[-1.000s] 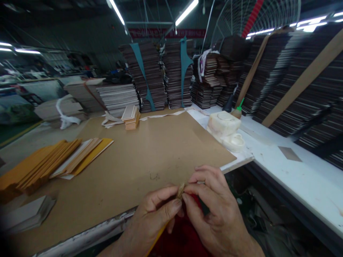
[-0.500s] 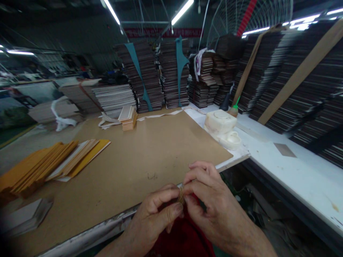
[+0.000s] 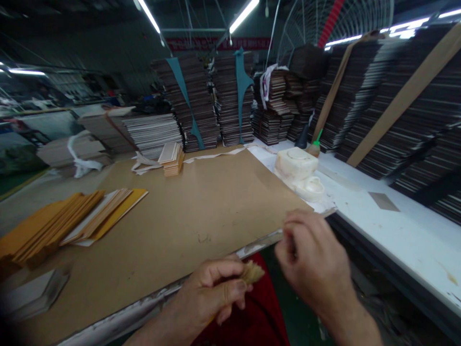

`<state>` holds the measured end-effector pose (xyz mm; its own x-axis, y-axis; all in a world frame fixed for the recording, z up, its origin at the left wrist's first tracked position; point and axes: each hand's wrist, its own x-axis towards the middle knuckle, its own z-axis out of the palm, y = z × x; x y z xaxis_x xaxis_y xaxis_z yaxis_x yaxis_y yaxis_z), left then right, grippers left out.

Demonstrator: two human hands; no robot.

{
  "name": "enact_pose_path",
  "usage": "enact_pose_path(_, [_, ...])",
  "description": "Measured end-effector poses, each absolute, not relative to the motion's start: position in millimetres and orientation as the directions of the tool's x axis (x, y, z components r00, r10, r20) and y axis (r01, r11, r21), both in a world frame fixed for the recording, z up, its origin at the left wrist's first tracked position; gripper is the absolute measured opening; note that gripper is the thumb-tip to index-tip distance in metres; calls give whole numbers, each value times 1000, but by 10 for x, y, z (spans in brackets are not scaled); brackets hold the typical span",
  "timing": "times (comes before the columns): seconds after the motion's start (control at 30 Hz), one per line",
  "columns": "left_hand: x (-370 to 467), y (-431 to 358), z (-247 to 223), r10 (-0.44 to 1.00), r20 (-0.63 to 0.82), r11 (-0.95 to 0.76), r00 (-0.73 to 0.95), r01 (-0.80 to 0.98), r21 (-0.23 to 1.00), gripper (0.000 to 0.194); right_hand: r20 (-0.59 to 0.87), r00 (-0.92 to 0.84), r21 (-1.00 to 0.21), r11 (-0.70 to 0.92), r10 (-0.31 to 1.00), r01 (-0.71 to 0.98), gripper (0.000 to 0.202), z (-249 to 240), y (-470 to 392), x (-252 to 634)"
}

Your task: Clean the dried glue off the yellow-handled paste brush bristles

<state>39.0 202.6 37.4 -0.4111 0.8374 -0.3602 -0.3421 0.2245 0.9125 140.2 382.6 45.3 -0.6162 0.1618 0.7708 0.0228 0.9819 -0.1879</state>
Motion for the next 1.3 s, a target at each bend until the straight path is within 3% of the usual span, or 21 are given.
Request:
enact_pose_path(0.1, [373, 1982, 356, 813, -413, 173, -411, -507, 844, 25, 692, -646, -340, 935, 321, 100, 1, 474, 4030, 1577])
enact_pose_path(0.27, [343, 2000, 374, 835, -379, 37, -398, -648, 761, 28, 474, -838, -634, 766, 270, -112, 8, 512, 4006, 1802])
enact_pose_path(0.4, [338, 2016, 387, 818, -379, 0, -432, -659, 752, 29, 399, -869, -755, 642, 292, -132, 18, 435, 4012, 1864])
enact_pose_path(0.53, [346, 2023, 360, 777, -328, -36, -537, -558, 829, 31, 424, -825, -705, 708, 373, -42, 13, 254, 4074, 1815])
enact_pose_path(0.6, [364, 2038, 340, 756, -298, -53, -583, -509, 859, 41, 464, -765, -687, 726, 446, 6, 25, 191, 4034, 1753])
enact_pose_path(0.67, [387, 2062, 324, 741, -286, -66, -608, -488, 870, 45, 470, -740, -740, 671, 481, -34, 29, 178, 3935, 1684])
enact_pose_path(0.77, [411, 2096, 321, 733, -279, -59, -621, -467, 882, 40, 443, -772, -816, 562, 455, -138, 17, 223, 3744, 1587])
enact_pose_path(0.93, [424, 2110, 364, 738, -294, -26, -607, -461, 887, 30, 468, -775, -825, 525, 425, -209, 9, 243, 3550, 1481])
enact_pose_path(1.1, [439, 2102, 408, 743, -318, 5, -589, -470, 883, 28, 642, -688, -663, 696, 338, -277, 25, 228, 3491, 1462])
enact_pose_path(1.3, [453, 2093, 409, 765, -328, 25, -554, -483, 875, 31, 693, -683, -521, 815, 231, -254, 24, 318, 3491, 1402])
